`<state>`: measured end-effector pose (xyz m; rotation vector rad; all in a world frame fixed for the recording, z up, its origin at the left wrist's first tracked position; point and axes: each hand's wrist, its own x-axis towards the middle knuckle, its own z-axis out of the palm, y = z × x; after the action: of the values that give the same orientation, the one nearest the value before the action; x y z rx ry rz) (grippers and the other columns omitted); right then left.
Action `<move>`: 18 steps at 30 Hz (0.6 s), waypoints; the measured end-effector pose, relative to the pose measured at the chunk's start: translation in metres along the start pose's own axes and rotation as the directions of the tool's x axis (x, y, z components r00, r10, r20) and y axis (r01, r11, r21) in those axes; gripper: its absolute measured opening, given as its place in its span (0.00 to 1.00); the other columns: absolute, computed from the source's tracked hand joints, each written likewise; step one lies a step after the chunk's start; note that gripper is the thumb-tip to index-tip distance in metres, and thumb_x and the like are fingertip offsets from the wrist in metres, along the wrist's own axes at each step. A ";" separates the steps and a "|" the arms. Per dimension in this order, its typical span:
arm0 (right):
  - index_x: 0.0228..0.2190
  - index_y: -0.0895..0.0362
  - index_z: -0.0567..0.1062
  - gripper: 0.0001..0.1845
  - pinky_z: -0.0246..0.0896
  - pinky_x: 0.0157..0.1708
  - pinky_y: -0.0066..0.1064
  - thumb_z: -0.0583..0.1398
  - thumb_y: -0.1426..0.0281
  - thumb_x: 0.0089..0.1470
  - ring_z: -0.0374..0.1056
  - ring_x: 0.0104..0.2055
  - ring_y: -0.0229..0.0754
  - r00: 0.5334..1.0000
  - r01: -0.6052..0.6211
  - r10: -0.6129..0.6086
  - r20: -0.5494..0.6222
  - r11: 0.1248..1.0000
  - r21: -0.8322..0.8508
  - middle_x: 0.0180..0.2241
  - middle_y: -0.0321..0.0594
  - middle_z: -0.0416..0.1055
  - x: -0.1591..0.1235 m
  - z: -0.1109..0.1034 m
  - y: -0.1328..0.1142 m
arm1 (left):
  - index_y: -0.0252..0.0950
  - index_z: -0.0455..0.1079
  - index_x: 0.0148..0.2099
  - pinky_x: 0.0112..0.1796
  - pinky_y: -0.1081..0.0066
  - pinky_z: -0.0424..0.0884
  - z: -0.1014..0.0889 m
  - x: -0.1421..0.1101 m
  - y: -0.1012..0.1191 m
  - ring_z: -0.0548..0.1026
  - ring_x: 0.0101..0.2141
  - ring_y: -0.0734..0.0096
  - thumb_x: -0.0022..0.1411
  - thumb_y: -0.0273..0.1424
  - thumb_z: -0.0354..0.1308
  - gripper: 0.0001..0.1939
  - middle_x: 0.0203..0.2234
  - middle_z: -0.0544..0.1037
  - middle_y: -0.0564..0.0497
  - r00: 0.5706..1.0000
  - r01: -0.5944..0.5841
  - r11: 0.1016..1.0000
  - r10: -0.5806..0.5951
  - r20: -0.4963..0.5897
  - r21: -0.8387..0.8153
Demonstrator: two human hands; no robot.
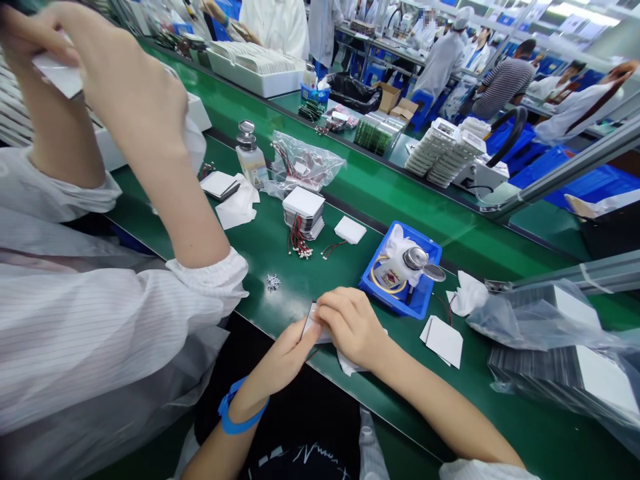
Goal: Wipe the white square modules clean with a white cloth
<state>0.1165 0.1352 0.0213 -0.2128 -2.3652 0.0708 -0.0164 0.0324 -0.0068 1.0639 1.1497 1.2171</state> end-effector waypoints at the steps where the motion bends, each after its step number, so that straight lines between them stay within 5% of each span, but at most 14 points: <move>1: 0.40 0.56 0.72 0.09 0.68 0.40 0.38 0.55 0.78 0.61 0.69 0.43 0.45 0.999 0.043 -0.044 -0.017 0.998 -0.042 0.37 0.44 0.75 -0.003 0.002 0.000 | 0.34 0.70 0.44 0.38 0.71 0.65 0.001 0.000 0.001 0.68 0.34 0.69 0.73 0.41 0.43 0.19 0.32 0.73 0.51 1.000 -0.021 1.000 0.021 -0.018 -0.009; 6: 0.39 0.55 0.70 0.11 0.69 0.37 0.36 0.53 0.81 0.60 0.69 0.38 0.43 0.998 0.024 -0.022 -0.060 0.999 0.021 0.34 0.42 0.72 -0.009 0.013 -0.002 | 0.34 0.69 0.51 0.39 0.70 0.68 0.008 0.000 0.003 0.70 0.33 0.68 0.74 0.36 0.41 0.18 0.32 0.74 0.50 0.991 -0.027 0.998 0.035 -0.126 0.065; 13: 0.36 0.54 0.67 0.08 0.68 0.33 0.32 0.52 0.78 0.63 0.67 0.34 0.40 0.941 -0.339 0.329 0.082 0.894 0.294 0.32 0.39 0.69 0.003 0.014 -0.014 | 0.34 0.65 0.58 0.38 0.68 0.68 0.010 0.005 -0.003 0.75 0.34 0.63 0.73 0.31 0.40 0.18 0.26 0.71 0.51 0.981 0.004 0.979 0.036 -0.191 0.205; 18: 0.42 0.55 0.69 0.06 0.71 0.37 0.35 0.56 0.75 0.62 0.70 0.39 0.42 0.938 -0.345 0.339 0.075 0.885 0.312 0.36 0.43 0.72 0.006 0.007 -0.016 | 0.35 0.69 0.56 0.43 0.68 0.71 0.001 0.006 -0.009 0.76 0.40 0.65 0.72 0.39 0.46 0.19 0.39 0.78 0.46 0.994 -0.030 0.996 0.021 -0.111 -0.081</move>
<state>0.1049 0.1206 0.0220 -0.4689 -2.2679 0.6269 -0.0140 0.0375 -0.0157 0.9622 1.1625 1.3458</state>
